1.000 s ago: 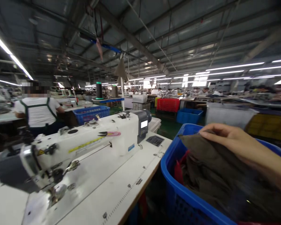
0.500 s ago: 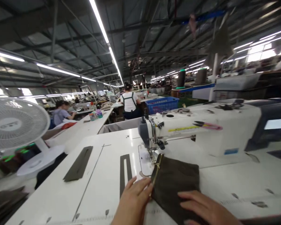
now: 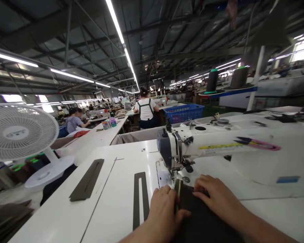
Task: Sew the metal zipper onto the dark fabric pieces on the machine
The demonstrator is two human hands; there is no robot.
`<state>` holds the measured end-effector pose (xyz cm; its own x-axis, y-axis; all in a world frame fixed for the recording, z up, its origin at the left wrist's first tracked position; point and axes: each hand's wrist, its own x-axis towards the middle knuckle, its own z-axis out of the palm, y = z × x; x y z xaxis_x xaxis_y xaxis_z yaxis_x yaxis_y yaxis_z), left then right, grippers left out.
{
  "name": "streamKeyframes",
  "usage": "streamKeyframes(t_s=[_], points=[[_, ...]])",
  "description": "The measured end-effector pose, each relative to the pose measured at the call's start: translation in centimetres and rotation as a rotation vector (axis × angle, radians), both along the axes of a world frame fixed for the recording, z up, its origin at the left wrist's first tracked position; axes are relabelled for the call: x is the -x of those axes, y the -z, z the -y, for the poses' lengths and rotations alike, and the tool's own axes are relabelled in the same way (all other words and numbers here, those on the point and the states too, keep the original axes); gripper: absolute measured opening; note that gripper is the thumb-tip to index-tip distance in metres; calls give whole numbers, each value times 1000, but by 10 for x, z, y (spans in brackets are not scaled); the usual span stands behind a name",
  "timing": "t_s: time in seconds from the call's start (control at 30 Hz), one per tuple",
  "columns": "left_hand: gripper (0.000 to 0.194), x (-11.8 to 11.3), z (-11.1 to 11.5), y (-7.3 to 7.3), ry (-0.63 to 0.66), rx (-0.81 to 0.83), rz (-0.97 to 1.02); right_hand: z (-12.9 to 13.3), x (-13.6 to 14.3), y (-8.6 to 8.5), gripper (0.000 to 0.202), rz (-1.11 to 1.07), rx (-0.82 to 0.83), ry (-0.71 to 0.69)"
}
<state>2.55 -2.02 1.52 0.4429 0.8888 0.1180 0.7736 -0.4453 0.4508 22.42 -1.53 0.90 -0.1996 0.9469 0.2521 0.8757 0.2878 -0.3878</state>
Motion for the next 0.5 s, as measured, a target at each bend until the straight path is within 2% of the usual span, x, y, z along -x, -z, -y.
streamKeyframes(t_s=[0.1,0.17,0.23,0.33,0.43,0.5], points=[[22,-3,0,3,11,55,130,22,-2,-17,13,-257,208,-62],[17,-5,3,-3,61,107,287,36,-5,-30,20,-508,406,-140],[19,-8,8,-13,133,125,474,47,-8,-42,27,-699,526,-219],[19,-10,18,-32,201,187,675,60,-9,-56,31,-786,578,-290],[9,-10,24,-45,227,355,736,72,-8,-66,28,-788,555,-362],[19,-7,28,-51,276,443,768,79,-6,-69,28,-810,525,-421]])
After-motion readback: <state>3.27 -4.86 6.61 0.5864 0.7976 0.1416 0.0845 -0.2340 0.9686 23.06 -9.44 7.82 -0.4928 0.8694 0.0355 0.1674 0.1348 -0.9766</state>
